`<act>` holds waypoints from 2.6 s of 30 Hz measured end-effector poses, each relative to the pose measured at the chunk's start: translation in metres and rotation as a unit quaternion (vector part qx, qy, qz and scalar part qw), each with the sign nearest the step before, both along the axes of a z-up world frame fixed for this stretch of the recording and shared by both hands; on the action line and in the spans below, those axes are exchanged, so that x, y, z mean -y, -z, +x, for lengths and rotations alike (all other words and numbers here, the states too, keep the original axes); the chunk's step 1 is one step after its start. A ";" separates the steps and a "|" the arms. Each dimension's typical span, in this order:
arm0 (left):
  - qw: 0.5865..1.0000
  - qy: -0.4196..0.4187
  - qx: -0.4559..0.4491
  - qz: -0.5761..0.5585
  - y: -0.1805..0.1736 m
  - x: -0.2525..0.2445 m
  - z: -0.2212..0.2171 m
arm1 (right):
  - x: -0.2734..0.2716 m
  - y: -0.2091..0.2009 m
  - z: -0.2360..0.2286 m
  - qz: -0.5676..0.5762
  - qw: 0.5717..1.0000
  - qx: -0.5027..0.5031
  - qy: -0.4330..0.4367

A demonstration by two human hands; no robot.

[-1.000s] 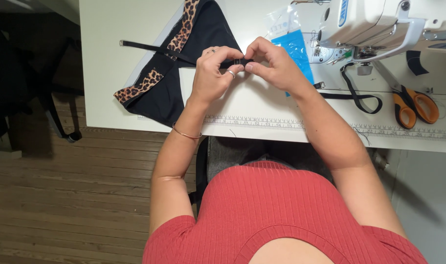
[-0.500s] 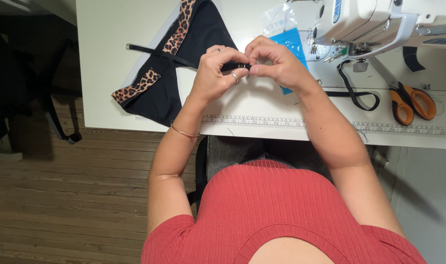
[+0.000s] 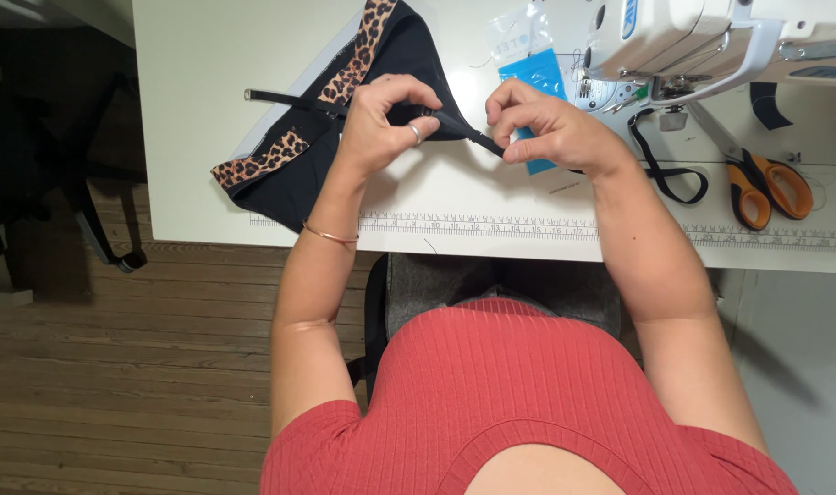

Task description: Assembling garment straps by threading elastic through plastic adjusters and attaching them to fabric

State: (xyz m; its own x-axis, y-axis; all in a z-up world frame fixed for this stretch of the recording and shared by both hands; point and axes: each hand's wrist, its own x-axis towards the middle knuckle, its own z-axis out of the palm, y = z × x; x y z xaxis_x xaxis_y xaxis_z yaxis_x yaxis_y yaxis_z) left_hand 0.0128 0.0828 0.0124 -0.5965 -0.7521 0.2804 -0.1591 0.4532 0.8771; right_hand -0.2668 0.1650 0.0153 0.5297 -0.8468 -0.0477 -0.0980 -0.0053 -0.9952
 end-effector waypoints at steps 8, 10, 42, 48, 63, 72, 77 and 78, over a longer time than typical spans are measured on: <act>0.990 0.048 -0.059 0.118 0.002 0.003 -0.002 | 0.008 -0.014 0.018 -0.010 1.000 -0.003 -0.016; 0.989 0.057 -0.069 0.116 -0.009 0.003 0.001 | 0.012 -0.009 0.033 0.022 0.999 0.022 -0.017; 0.971 0.143 0.186 0.053 -0.062 0.024 -0.012 | -0.047 -0.011 -0.009 0.119 0.981 -0.071 0.135; 0.942 0.099 0.321 -0.023 0.005 0.049 -0.018 | -0.063 -0.024 -0.024 0.077 0.972 -0.155 0.157; 0.942 0.119 0.273 0.154 -0.002 0.067 0.015 | -0.081 -0.016 -0.033 -0.035 0.925 -0.307 0.218; 0.956 0.017 0.263 0.126 -0.014 0.066 0.009 | -0.077 -0.017 -0.041 0.019 0.914 -0.319 0.252; 0.943 -0.035 0.323 0.075 -0.011 0.059 -0.002 | -0.075 -0.019 -0.037 0.022 0.895 -0.332 0.298; 0.930 -0.060 0.359 0.054 -0.013 0.056 -0.005 | -0.076 -0.022 -0.035 0.031 0.886 -0.333 0.320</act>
State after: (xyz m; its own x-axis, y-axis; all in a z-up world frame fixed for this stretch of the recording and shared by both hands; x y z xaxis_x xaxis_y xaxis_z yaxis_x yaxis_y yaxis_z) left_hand 0.0073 0.0268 0.0251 -0.5099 -0.8264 -0.2390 -0.7653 0.3089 0.5647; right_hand -0.3022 0.2409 0.0371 -0.2223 -0.9483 -0.2267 -0.6273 0.3171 -0.7113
